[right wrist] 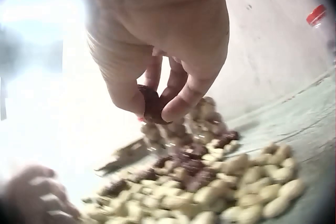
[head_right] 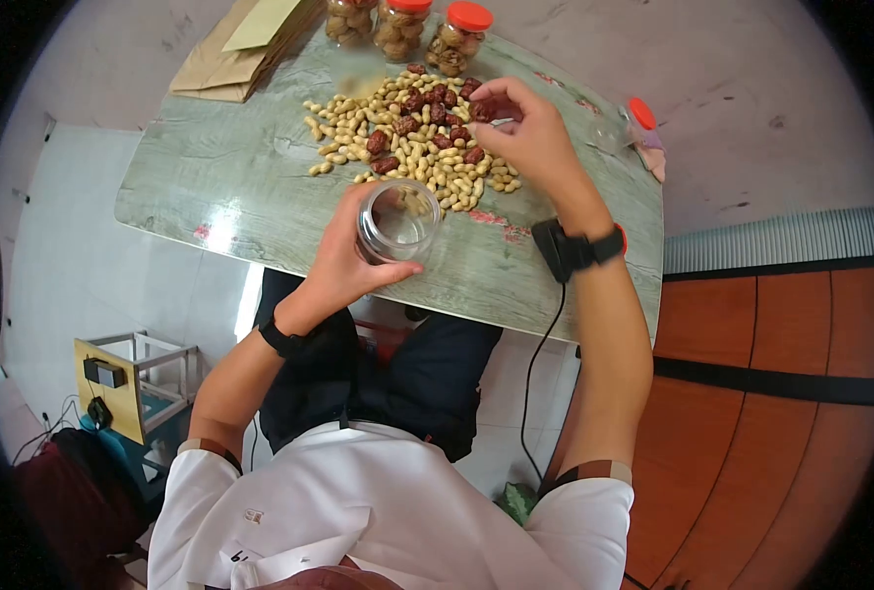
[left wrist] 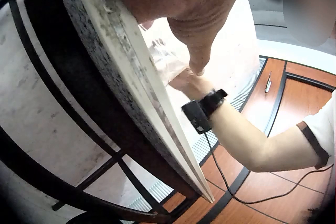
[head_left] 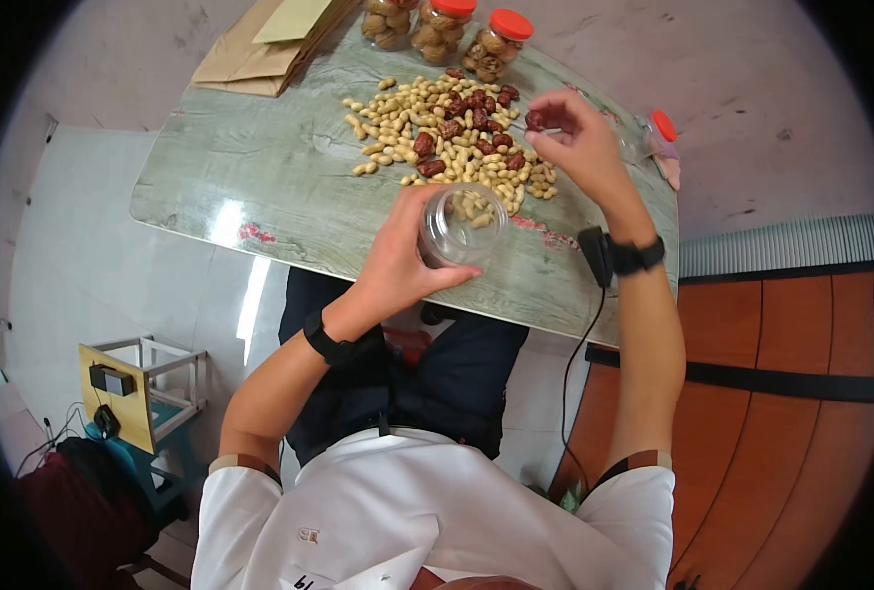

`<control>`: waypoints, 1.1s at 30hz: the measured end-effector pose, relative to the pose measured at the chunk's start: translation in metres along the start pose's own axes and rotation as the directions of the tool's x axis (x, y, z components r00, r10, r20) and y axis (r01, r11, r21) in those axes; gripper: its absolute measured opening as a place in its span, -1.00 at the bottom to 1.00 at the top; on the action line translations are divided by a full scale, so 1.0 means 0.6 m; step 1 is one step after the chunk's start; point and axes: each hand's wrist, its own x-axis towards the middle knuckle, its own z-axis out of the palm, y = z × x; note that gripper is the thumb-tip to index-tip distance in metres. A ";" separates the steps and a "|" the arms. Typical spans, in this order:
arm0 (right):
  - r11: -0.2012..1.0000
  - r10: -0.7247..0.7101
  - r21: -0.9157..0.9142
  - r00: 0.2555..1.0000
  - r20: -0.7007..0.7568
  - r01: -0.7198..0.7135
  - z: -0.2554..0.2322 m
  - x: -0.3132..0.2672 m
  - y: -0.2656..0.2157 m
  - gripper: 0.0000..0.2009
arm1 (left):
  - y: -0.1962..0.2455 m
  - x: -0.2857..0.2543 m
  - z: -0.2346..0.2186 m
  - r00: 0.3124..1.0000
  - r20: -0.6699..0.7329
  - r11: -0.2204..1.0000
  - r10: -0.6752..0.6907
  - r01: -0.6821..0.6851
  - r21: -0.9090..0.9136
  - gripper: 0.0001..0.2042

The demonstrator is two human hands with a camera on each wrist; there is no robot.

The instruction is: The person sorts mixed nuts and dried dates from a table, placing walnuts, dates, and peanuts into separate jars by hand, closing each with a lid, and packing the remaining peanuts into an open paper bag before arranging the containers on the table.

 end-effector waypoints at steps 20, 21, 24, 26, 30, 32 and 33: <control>0.669 -0.196 -0.680 0.954 0.227 0.299 0.016 -0.019 0.066 -0.65 | 0.003 0.003 0.000 1.000 0.015 1.000 -0.016 0.016 -0.016 -0.07; 0.669 -0.196 -0.677 0.952 0.236 0.306 0.019 -0.016 0.072 -0.65 | 0.004 0.002 0.000 1.000 0.007 1.000 -0.021 0.021 -0.015 -0.07; 0.648 -0.081 -0.733 0.976 0.205 0.207 0.022 -0.014 0.083 -0.69 | 0.008 0.003 -0.001 1.000 -0.006 1.000 0.007 -0.007 0.014 -0.07; 0.592 -0.071 -0.781 0.978 0.198 0.201 0.022 -0.016 0.086 -0.73 | 0.007 0.003 0.000 1.000 -0.004 1.000 0.006 -0.006 0.005 -0.06; 0.623 -0.105 -0.748 0.972 0.208 0.227 0.018 -0.019 0.090 -0.76 | 0.001 0.003 0.003 1.000 0.007 1.000 -0.005 0.005 -0.023 -0.06; 0.659 -0.022 -0.737 0.983 0.180 0.150 0.020 -0.021 0.070 -0.79 | 0.000 0.002 0.002 1.000 -0.005 1.000 0.006 -0.006 -0.003 -0.06; 0.661 -0.022 -0.735 0.982 0.187 0.155 0.016 -0.023 0.063 -0.79 | 0.002 0.001 0.000 1.000 -0.010 1.000 0.001 -0.001 -0.002 -0.06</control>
